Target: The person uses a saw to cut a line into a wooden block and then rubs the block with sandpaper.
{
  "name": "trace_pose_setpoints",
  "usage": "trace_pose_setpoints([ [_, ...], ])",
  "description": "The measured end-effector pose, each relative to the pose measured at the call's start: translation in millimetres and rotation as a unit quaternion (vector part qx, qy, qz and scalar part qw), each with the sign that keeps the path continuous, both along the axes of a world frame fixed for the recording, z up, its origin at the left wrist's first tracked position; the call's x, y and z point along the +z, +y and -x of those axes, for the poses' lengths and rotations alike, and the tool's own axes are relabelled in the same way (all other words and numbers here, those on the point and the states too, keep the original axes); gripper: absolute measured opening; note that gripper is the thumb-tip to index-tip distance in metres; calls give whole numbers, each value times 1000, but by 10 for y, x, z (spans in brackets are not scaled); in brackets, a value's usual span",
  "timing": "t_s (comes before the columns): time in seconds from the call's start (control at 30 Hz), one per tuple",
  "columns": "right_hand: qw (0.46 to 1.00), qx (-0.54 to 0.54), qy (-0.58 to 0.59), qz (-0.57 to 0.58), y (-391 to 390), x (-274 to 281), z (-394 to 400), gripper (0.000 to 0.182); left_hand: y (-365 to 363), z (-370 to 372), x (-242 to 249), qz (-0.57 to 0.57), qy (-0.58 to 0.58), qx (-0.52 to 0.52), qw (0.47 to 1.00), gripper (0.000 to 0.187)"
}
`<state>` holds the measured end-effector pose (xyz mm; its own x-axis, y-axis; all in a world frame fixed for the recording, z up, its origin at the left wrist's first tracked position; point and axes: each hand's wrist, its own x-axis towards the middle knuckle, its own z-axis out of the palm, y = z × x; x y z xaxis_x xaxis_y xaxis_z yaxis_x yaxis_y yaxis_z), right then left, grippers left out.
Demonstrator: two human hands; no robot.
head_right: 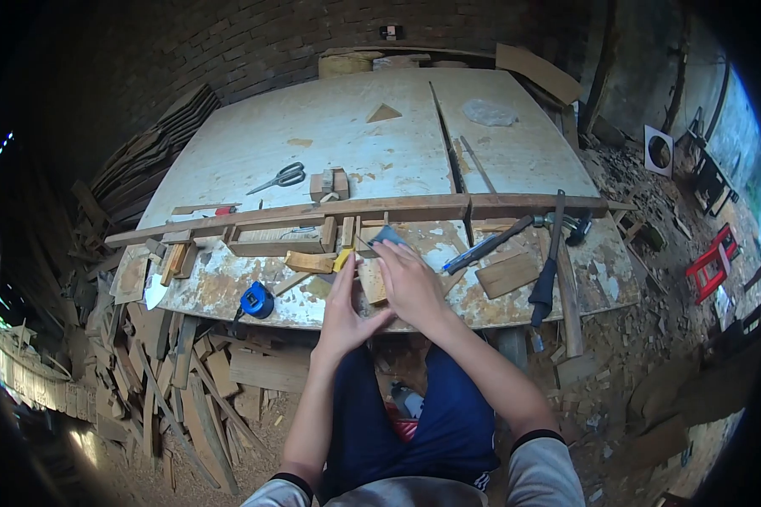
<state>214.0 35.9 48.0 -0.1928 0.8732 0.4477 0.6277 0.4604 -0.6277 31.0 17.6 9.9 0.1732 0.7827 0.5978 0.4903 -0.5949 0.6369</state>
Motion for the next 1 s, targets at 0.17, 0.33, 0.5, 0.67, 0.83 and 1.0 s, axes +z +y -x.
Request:
trace_pose_setpoints([
  [0.17,985,41,-111,-125,-266,-219,91,54,23,-40,-78,87,-6,25,996,142],
  [0.33,987,-3,-132,-89,-285,-281,-212,57,-51,-74,-184,35,0,68,997,155],
  [0.5,981,71,-110,-142,-572,-299,-40,47,-21,-90,-183,70,-25,76,994,158],
  [0.67,993,-6,-93,-74,-283,-202,-125,44,-62,-95,-177,57,-14,79,995,156],
  [0.83,995,8,-68,-72,-270,-185,-65,41,-44,-83,-139,52,-16,72,996,153],
  [1.0,980,75,-118,-142,-554,-225,107,43,-36,-73,-208,47,-8,101,994,160],
])
